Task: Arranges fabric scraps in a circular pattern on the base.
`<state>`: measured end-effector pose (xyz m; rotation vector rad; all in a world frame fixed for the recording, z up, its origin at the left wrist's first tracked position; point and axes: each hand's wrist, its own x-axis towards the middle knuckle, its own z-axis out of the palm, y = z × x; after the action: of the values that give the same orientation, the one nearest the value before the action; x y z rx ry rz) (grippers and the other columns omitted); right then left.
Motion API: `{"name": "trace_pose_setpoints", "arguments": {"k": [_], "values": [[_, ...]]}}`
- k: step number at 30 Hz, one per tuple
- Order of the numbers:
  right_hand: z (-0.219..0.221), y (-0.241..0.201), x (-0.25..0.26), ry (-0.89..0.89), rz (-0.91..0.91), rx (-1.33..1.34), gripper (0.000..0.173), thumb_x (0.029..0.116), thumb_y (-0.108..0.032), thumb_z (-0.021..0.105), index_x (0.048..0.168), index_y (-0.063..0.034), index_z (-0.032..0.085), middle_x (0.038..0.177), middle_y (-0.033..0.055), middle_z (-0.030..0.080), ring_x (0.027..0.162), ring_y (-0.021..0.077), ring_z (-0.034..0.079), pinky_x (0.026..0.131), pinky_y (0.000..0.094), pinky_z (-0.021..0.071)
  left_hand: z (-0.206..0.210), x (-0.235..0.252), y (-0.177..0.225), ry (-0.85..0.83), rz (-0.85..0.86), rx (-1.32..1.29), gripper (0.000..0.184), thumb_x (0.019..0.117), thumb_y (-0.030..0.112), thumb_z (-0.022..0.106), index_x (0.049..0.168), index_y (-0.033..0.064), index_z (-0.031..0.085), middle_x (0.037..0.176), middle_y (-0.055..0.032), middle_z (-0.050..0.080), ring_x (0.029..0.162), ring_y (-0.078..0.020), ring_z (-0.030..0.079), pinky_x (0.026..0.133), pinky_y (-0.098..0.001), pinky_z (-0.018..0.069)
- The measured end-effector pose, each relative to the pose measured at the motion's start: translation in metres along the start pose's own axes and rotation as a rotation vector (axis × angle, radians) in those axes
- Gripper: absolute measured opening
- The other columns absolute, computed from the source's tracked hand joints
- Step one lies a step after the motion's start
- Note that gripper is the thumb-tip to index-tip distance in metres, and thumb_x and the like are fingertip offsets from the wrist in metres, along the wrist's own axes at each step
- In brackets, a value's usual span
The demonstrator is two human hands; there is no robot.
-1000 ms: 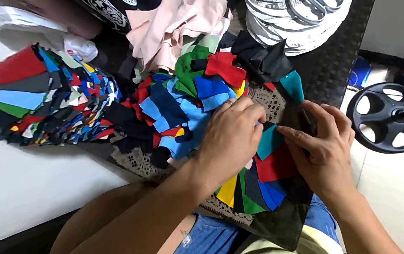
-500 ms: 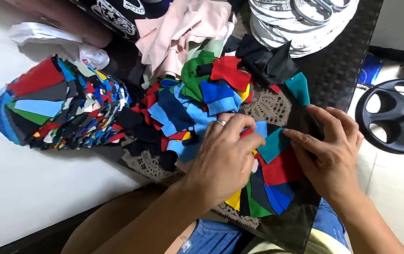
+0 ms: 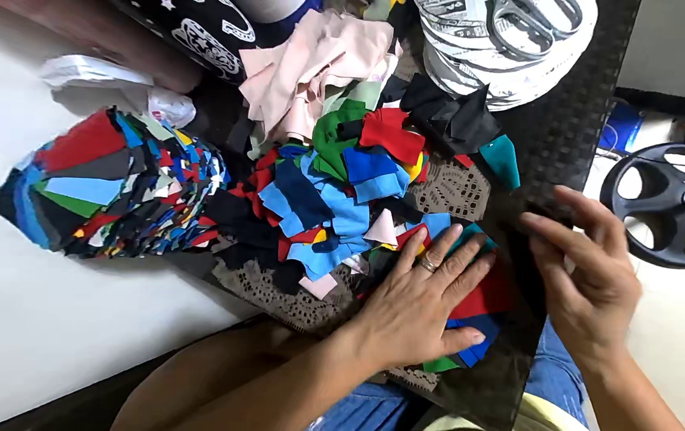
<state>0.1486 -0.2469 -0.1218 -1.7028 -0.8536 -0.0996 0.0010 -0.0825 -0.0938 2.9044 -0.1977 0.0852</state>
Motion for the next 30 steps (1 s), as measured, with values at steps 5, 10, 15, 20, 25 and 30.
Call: {"name": "trace_pose_setpoints", "arguments": {"k": [5,10,15,20,25,30], "values": [[-0.019,0.004,-0.006,0.126,0.17,0.103,0.025,0.0995,-0.01,0.056,0.115,-0.006,0.075,0.139,0.0085,0.059,0.129,0.0125,0.055,0.103,0.0261,0.0499,0.001,0.0,-0.001,-0.017,0.009,0.008,0.08,0.1,0.066,0.035,0.158,0.0123,0.039,0.164,-0.0102,0.039,0.153,-0.0337,0.031,0.12,-0.0649,0.0192],[-0.037,0.003,-0.024,0.059,0.225,0.068,0.028,0.1003,-0.011,0.053,0.114,0.0042,0.072,0.13,0.0142,0.063,0.122,0.0092,0.058,0.101,0.0218,0.0492,-0.003,-0.001,-0.001,0.034,0.004,-0.047,0.086,0.0969,0.073,0.035,0.159,0.0134,0.038,0.164,-0.0117,0.038,0.153,-0.0348,0.032,0.118,-0.0672,0.0199],[-0.043,0.002,-0.046,0.011,0.246,0.06,0.028,0.1004,-0.013,0.054,0.113,0.0025,0.073,0.129,0.0114,0.065,0.123,0.0067,0.058,0.1,0.0197,0.0491,0.0,0.0,0.006,-0.022,-0.013,-0.058,0.09,0.0949,0.071,0.044,0.159,0.0086,0.037,0.166,-0.0159,0.034,0.153,-0.0392,0.029,0.119,-0.0683,0.0192],[-0.044,-0.006,-0.062,0.011,0.371,0.127,0.031,0.1027,-0.016,0.049,0.121,0.0034,0.066,0.125,0.0026,0.067,0.119,0.0017,0.059,0.1,0.0202,0.0494,0.005,0.01,0.04,-0.055,-0.031,-0.146,0.091,0.0941,0.065,0.054,0.161,0.0071,0.034,0.167,-0.0167,0.029,0.155,-0.0394,0.024,0.121,-0.0661,0.0153],[-0.044,-0.019,-0.074,0.076,0.594,0.262,0.031,0.1029,-0.016,0.044,0.124,-0.0037,0.062,0.115,-0.0066,0.069,0.107,0.0022,0.064,0.09,0.022,0.0539,-0.016,0.012,0.032,0.091,-0.068,-0.287,0.058,0.1037,0.041,0.047,0.152,0.0084,0.049,0.162,-0.0146,0.041,0.152,-0.036,0.034,0.121,-0.0637,0.0214],[-0.048,-0.025,-0.079,-0.021,0.139,-0.133,0.029,0.1018,-0.02,0.055,0.117,0.0006,0.069,0.12,0.0128,0.067,0.119,0.01,0.058,0.099,0.023,0.0464,-0.066,-0.002,-0.022,0.148,-0.342,-0.25,0.023,0.0908,0.007,0.065,0.112,0.0088,0.074,0.136,-0.013,0.062,0.135,-0.0355,0.051,0.106,-0.0603,0.0436]]}}
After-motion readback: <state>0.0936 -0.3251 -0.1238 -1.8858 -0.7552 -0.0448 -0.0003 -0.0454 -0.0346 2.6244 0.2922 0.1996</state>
